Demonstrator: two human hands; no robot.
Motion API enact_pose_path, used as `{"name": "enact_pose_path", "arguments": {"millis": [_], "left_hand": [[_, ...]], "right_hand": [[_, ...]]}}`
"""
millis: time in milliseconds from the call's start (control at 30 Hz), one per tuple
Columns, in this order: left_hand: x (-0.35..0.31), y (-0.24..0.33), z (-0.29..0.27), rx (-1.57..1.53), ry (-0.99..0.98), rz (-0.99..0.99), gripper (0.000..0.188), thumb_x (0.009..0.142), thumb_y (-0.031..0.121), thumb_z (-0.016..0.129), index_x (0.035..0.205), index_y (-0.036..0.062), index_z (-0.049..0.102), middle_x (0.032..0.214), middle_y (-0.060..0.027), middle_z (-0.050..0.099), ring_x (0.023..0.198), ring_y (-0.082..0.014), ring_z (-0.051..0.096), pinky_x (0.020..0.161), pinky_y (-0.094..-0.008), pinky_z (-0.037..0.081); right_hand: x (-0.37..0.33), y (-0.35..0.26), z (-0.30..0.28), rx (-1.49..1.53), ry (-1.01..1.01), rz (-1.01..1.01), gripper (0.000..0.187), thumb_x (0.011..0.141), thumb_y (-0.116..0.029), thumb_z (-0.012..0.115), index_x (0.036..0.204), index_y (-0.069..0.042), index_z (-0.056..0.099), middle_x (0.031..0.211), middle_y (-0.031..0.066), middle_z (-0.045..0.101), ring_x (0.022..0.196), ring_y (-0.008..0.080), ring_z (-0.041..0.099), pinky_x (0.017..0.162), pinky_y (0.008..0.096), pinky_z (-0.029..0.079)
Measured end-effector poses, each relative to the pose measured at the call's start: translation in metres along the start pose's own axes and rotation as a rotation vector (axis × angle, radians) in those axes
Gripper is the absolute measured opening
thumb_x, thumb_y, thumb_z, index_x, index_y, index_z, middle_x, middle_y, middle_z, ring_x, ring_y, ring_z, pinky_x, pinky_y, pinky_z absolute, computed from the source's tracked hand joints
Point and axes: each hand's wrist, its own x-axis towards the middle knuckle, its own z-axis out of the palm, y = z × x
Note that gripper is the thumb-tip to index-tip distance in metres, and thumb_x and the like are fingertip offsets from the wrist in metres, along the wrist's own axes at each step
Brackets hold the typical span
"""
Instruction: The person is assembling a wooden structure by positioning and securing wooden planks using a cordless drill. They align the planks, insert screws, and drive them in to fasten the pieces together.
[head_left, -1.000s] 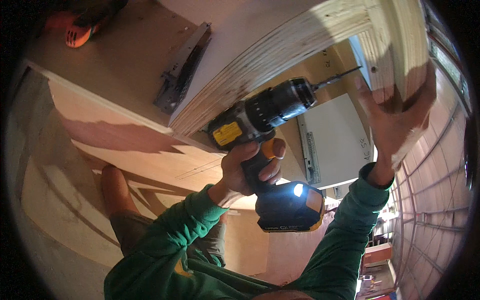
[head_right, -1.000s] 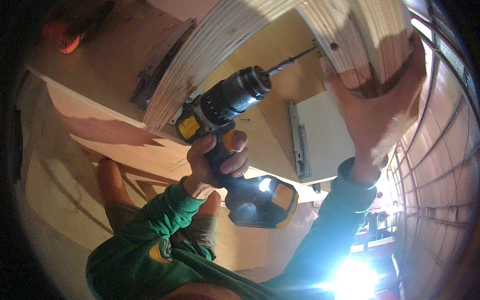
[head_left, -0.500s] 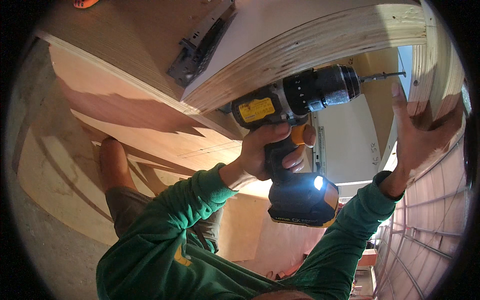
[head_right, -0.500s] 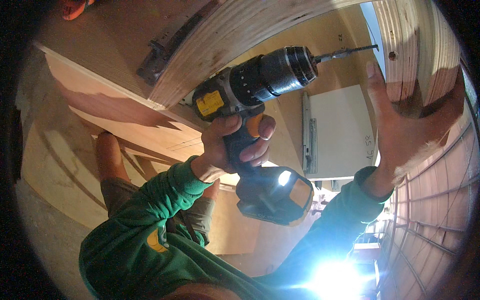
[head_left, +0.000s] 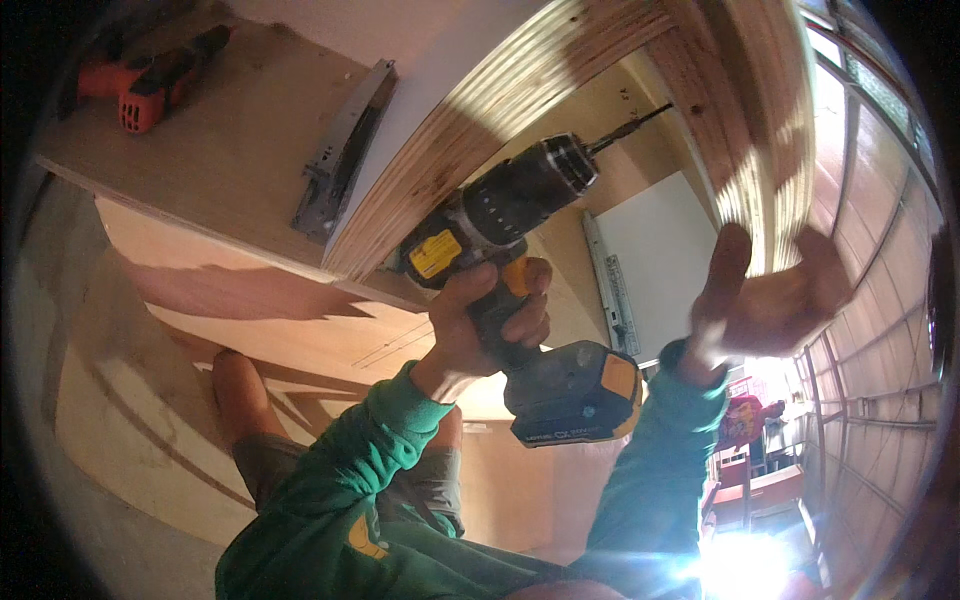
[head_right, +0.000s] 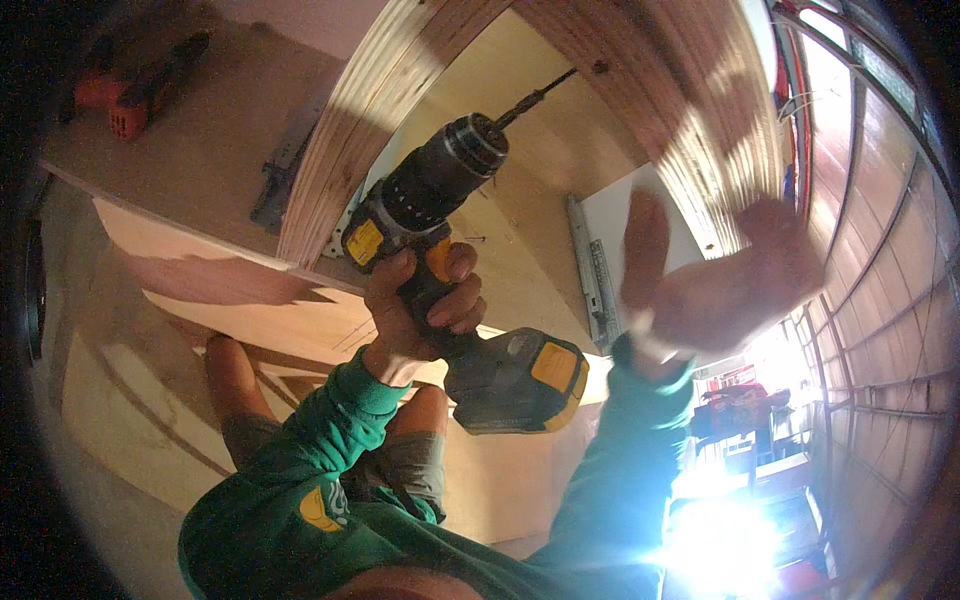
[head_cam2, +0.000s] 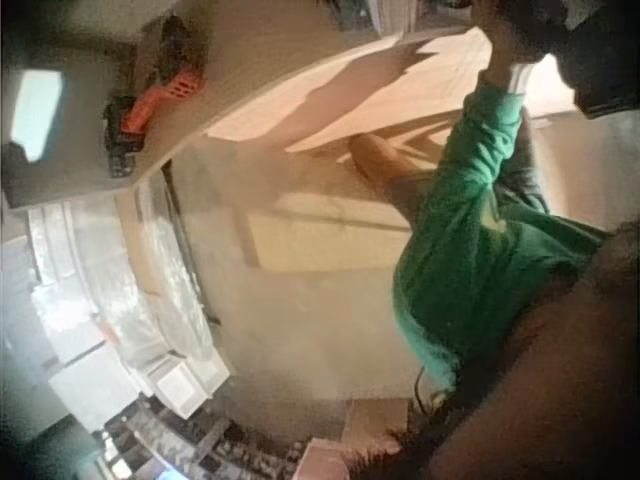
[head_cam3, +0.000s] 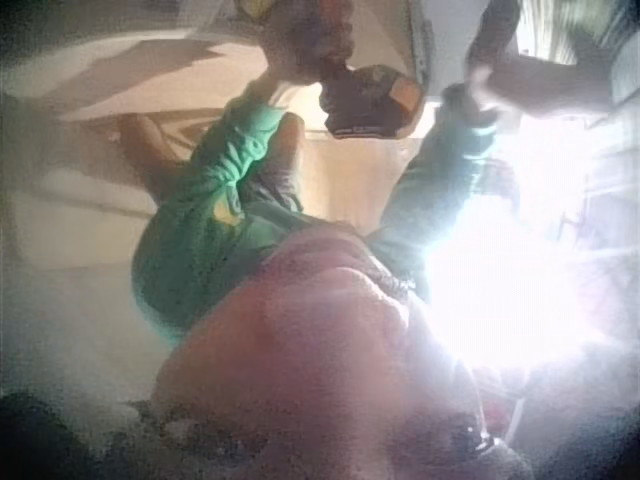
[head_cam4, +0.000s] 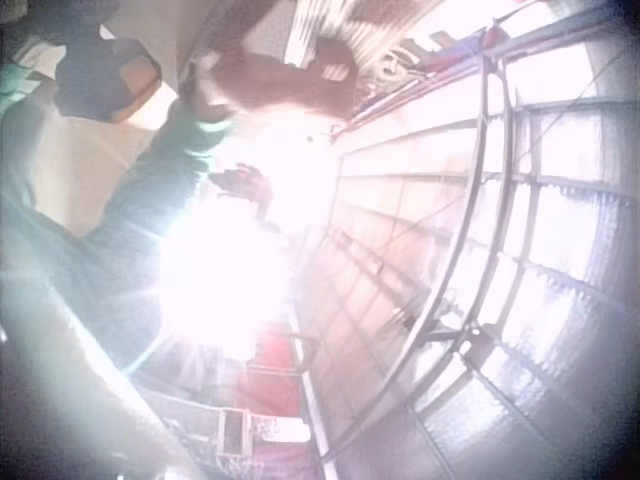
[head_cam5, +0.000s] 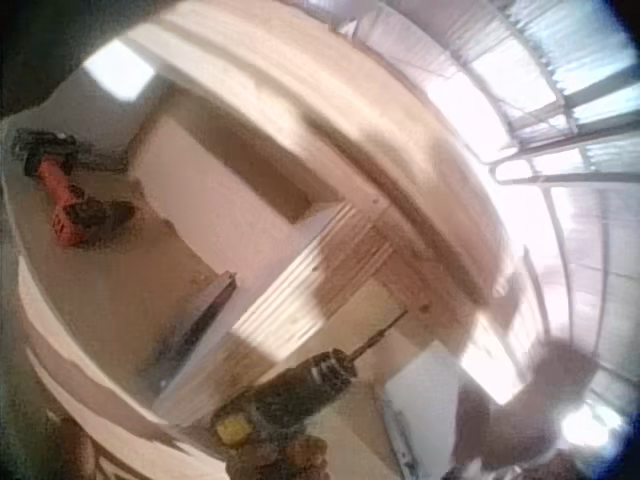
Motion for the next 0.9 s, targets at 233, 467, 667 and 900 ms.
{"name": "enact_pose_path", "arguments": {"millis": [233,467,667,900], "left_hand": [[-0.001,-0.008,0.018,-0.01,0.072,0.016,0.04,0.099,0.039,0.061,0.125,0.0111,0.052,0.099,-0.0049,0.055,0.056,-0.0083,0.049,0.054,-0.0289,0.046],[-0.007,-0.004,0.017,-0.033,0.127,0.029,0.039,0.101,0.039,0.055,0.127,0.0113,0.05,0.098,-0.0023,0.053,0.055,-0.0066,0.046,0.054,-0.0267,0.044],[-0.007,-0.007,0.015,-0.039,0.128,0.029,0.036,0.1,0.039,0.055,0.124,0.0123,0.051,0.098,-0.0012,0.053,0.054,-0.0059,0.045,0.052,-0.0255,0.043],[-0.006,-0.007,0.013,-0.044,0.143,0.024,0.036,0.1,0.039,0.056,0.125,0.0129,0.051,0.098,-0.0008,0.053,0.054,-0.0055,0.045,0.053,-0.0253,0.043]], "right_hand": [[-0.035,-0.016,0.01,1.126,-0.185,1.22,0.05,0.098,-0.039,0.064,0.129,0.0,0.059,0.127,0.0134,0.061,0.118,0.0235,0.057,0.101,0.0381,0.044],[-0.021,-0.014,0.061,1.672,0.275,1.309,0.04,0.102,-0.042,0.064,0.129,-0.013,0.064,0.128,0.0044,0.064,0.126,0.02,0.052,0.111,0.0409,0.037],[-0.024,-0.006,0.062,1.631,0.229,1.24,0.035,0.104,-0.036,0.061,0.126,-0.009,0.066,0.122,0.0036,0.068,0.12,0.0173,0.06,0.112,0.0382,0.047],[-0.026,-0.006,0.069,1.583,0.313,1.207,0.034,0.104,-0.029,0.062,0.125,-0.002,0.064,0.123,0.0095,0.068,0.12,0.0203,0.063,0.113,0.0372,0.05]]}}
